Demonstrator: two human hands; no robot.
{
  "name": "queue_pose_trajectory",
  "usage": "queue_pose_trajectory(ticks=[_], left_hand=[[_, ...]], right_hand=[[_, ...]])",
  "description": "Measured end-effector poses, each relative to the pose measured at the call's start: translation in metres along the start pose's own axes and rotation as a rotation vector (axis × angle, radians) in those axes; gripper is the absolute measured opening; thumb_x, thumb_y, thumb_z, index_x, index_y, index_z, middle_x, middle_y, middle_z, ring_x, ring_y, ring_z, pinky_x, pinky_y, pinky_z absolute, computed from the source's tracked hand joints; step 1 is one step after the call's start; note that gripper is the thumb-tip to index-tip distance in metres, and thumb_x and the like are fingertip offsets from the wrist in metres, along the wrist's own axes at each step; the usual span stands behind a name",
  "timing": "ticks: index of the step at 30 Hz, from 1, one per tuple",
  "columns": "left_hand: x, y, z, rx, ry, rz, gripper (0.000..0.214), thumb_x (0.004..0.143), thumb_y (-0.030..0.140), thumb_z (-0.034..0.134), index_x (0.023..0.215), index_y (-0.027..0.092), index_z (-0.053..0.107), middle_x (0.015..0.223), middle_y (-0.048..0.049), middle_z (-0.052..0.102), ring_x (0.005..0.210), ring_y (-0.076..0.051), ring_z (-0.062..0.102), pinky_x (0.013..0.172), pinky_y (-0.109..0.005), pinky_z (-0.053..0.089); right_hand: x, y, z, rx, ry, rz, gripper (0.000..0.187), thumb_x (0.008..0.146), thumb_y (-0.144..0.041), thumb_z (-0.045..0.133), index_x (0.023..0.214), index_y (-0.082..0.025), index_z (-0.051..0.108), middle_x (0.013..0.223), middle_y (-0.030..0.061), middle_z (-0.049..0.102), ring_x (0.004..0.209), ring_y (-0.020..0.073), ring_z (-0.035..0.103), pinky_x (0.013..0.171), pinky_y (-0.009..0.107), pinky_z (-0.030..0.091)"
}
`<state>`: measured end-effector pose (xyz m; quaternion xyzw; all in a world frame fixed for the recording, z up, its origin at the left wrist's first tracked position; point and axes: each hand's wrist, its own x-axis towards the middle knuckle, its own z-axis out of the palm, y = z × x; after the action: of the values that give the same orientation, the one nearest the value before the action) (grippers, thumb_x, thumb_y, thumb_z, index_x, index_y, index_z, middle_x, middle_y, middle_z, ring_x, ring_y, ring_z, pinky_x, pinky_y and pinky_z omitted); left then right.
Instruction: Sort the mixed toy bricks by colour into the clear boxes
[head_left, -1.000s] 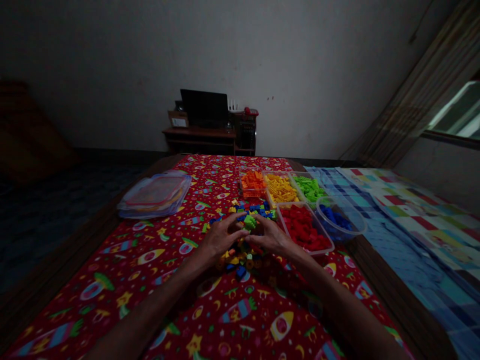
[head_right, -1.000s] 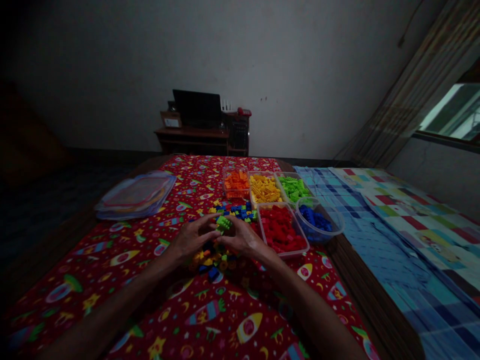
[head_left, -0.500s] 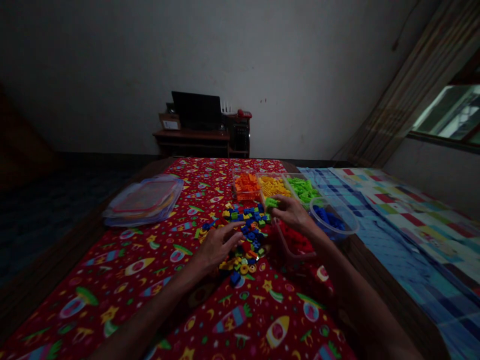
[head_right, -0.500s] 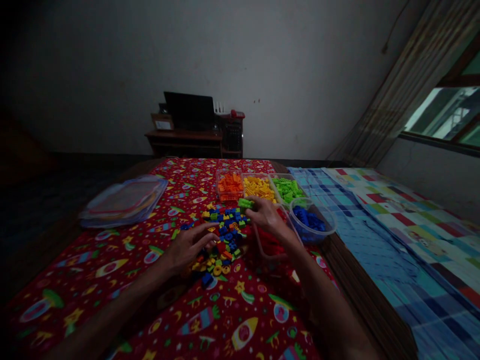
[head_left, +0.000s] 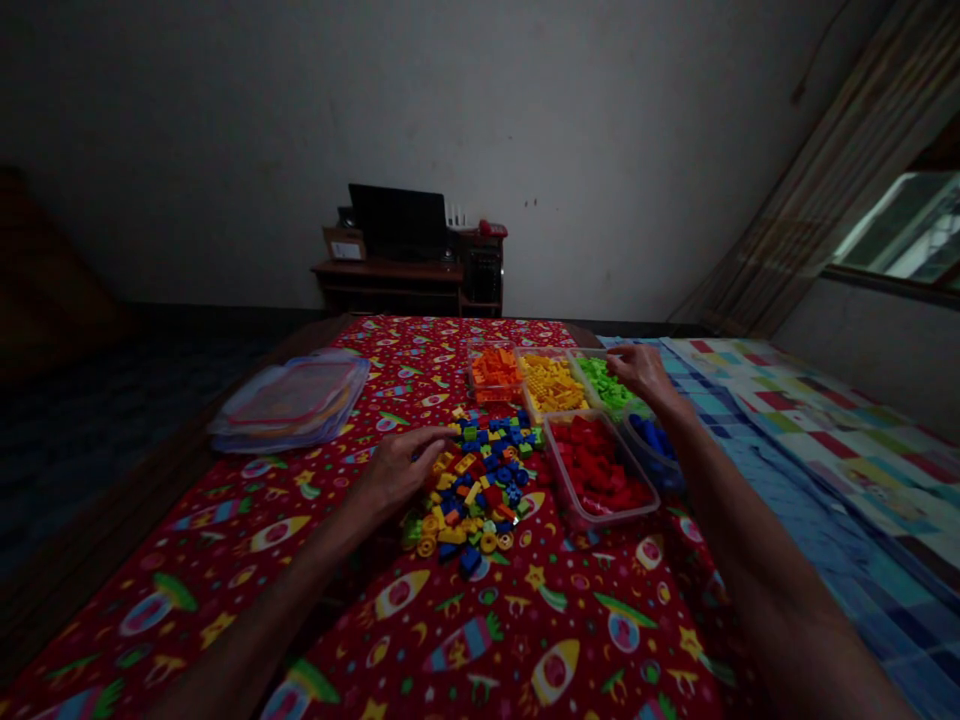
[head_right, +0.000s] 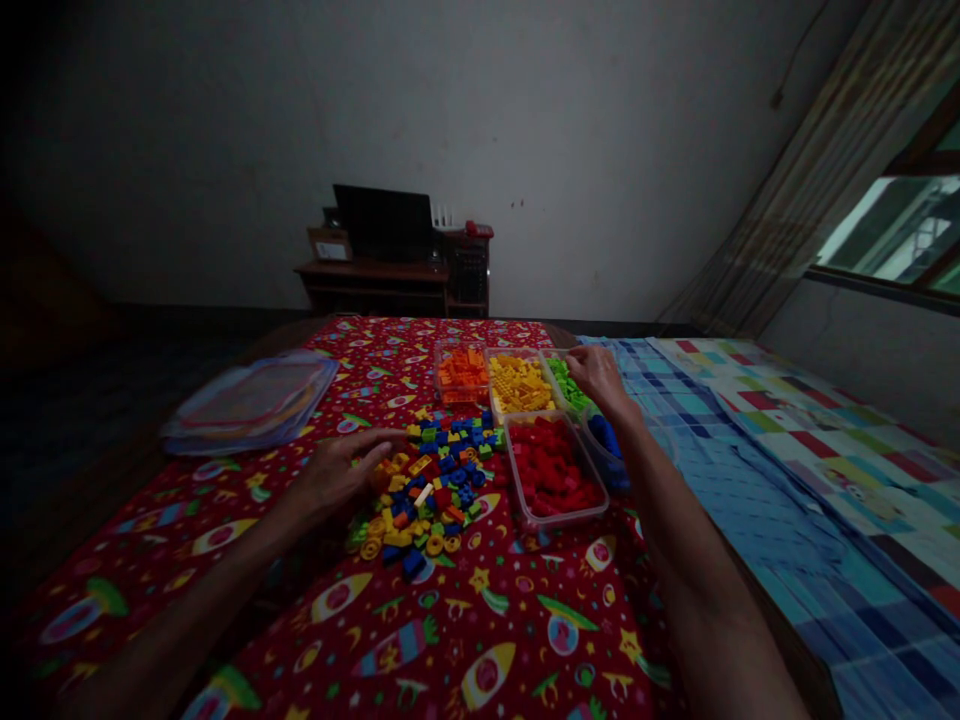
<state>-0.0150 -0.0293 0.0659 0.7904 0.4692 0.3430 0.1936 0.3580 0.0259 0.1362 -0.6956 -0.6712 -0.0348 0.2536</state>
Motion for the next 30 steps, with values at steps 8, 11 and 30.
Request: queue_pose_trajectory(ticks=[8, 11, 30], left_hand=[[0.005, -0.049, 0.004, 0.148, 0.108, -0.053, 0.049, 0.087, 0.044, 0.034, 0.114, 0.013, 0.063, 0.114, -0.0121, 0.068, 0.103, -0.025, 0.063, 0.093, -0.040, 0.049], [0.002, -0.062, 0.014, 0.144, 0.099, -0.075, 0.057, 0.090, 0.046, 0.026, 0.124, 0.011, 0.055, 0.127, -0.0141, 0.060, 0.119, -0.025, 0.054, 0.103, -0.042, 0.041], [-0.010, -0.075, 0.036, -0.016, 0.036, -0.068, 0.057, 0.094, 0.050, 0.024, 0.132, 0.016, 0.047, 0.139, -0.0105, 0.050, 0.131, -0.021, 0.042, 0.113, -0.041, 0.029]], right_hand=[[-0.041, -0.099, 0.040, 0.051, -0.357, -0.501, 0.027, 0.090, -0.024, 0.045, 0.094, -0.011, 0.068, 0.082, 0.0087, 0.068, 0.071, 0.0149, 0.058, 0.067, 0.025, 0.043], [-0.048, -0.118, 0.070, -0.008, -0.347, -0.643, 0.030, 0.093, -0.025, 0.044, 0.113, -0.009, 0.060, 0.104, 0.0156, 0.066, 0.097, 0.0207, 0.059, 0.084, 0.030, 0.044], [-0.076, -0.126, 0.072, 0.001, -0.380, -0.670, 0.029, 0.092, -0.018, 0.043, 0.116, -0.011, 0.056, 0.097, 0.0140, 0.065, 0.089, 0.0201, 0.060, 0.077, 0.030, 0.045]])
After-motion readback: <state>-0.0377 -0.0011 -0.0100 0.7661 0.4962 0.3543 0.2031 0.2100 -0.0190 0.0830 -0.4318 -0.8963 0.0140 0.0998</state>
